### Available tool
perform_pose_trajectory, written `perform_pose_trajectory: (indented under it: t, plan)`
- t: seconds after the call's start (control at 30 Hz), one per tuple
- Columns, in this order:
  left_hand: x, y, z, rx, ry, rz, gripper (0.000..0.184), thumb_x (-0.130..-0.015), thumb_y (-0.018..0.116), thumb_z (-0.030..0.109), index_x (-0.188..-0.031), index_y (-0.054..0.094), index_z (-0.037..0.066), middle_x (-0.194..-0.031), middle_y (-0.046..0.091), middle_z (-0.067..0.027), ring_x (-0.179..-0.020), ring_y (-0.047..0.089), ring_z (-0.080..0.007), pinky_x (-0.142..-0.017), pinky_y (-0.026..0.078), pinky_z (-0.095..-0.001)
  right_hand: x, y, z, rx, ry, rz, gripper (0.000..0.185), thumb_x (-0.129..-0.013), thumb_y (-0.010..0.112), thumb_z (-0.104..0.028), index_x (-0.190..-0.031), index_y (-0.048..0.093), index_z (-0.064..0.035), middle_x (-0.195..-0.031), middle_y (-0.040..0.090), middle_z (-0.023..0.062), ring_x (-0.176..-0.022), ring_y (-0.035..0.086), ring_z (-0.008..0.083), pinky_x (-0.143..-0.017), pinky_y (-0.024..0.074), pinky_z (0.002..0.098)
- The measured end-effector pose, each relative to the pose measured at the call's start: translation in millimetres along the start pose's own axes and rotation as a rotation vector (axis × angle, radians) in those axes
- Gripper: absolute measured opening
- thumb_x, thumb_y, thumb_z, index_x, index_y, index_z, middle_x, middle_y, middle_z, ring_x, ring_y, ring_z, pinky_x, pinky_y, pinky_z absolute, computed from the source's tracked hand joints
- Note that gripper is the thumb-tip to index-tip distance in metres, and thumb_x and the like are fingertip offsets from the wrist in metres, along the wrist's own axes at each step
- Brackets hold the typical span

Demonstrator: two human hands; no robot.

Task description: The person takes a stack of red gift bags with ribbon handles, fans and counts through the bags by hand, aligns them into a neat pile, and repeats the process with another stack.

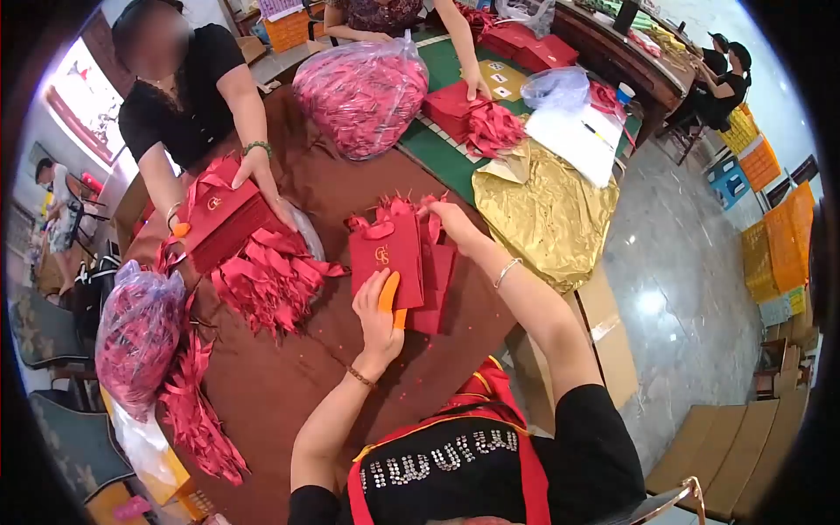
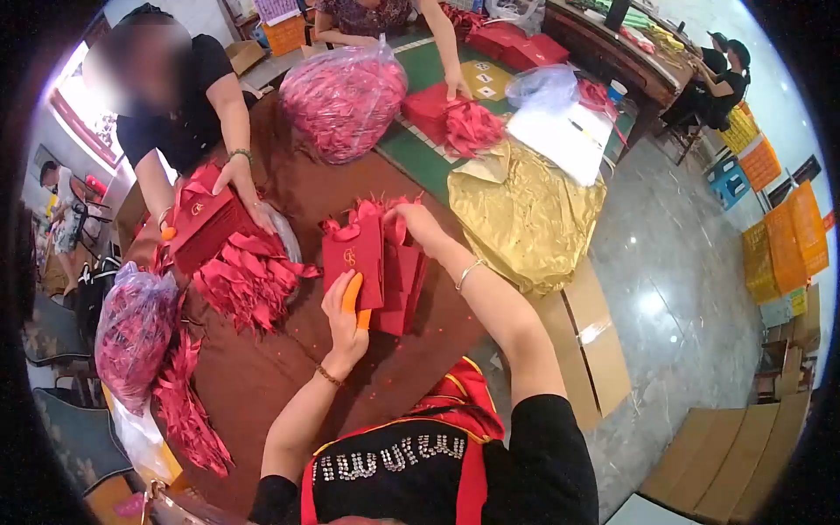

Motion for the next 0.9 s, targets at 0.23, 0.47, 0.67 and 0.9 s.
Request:
perform_pose_trajectory:
  t: [0.23, 0.47, 0.67, 0.9]
  plan:
    - [-13, -19, 28, -0.267, 0.187, 0.027, 0.047, -0.071, 0.052, 0.010, -0.117, 0.052, 0.001, -0.128, 0.043, -0.0098, -0.121, 0.037, -0.0289, -0.100, 0.023, -0.0459, -5, -12, 7, -0.469, 0.193, 0.106, 0.039, -0.092, 0.040, -0.037, -0.100, 0.057, -0.0032, -0.085, 0.062, 0.0063, -0.081, 0.057, 0.0180, -0.073, 0.0449, 0.0323]
    - [-2, 14, 32, -0.326, 0.250, -0.246, 0.050, -0.064, 0.064, 0.011, -0.113, 0.058, 0.008, -0.125, 0.046, -0.0068, -0.118, 0.038, -0.0261, -0.099, 0.023, -0.0484, -14, -27, 31, -0.408, 0.089, 0.257, 0.044, -0.091, 0.043, -0.040, -0.116, 0.049, -0.0041, -0.114, 0.052, 0.0123, -0.108, 0.047, 0.0219, -0.090, 0.0366, 0.0347]
    - [-17, -2, 36, -0.229, 0.161, -0.350, 0.051, -0.069, 0.066, 0.019, -0.117, 0.054, 0.008, -0.124, 0.045, -0.0079, -0.119, 0.036, -0.0265, -0.099, 0.023, -0.0460, 93, -21, 8, -0.601, 0.134, 0.661, 0.070, -0.088, 0.047, -0.046, -0.138, 0.018, -0.0070, -0.141, 0.026, 0.0133, -0.130, 0.024, 0.0263, -0.105, 0.0194, 0.0366]
    - [-17, 4, 23, -0.038, -0.027, -0.200, 0.052, -0.077, 0.066, 0.026, -0.121, 0.048, 0.003, -0.122, 0.044, -0.0121, -0.115, 0.040, -0.0287, -0.099, 0.026, -0.0384, 110, 13, 69, -0.715, 0.316, 0.271, 0.067, -0.086, 0.045, -0.051, -0.136, 0.029, -0.0093, -0.139, 0.030, 0.0112, -0.126, 0.030, 0.0273, -0.101, 0.0232, 0.0431]
Point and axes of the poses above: each hand's wrist, its own x-axis away from the middle knuckle, its own y-axis out of the palm, z = x × y, the point moved 4 cm from there along -x, towards the middle knuckle
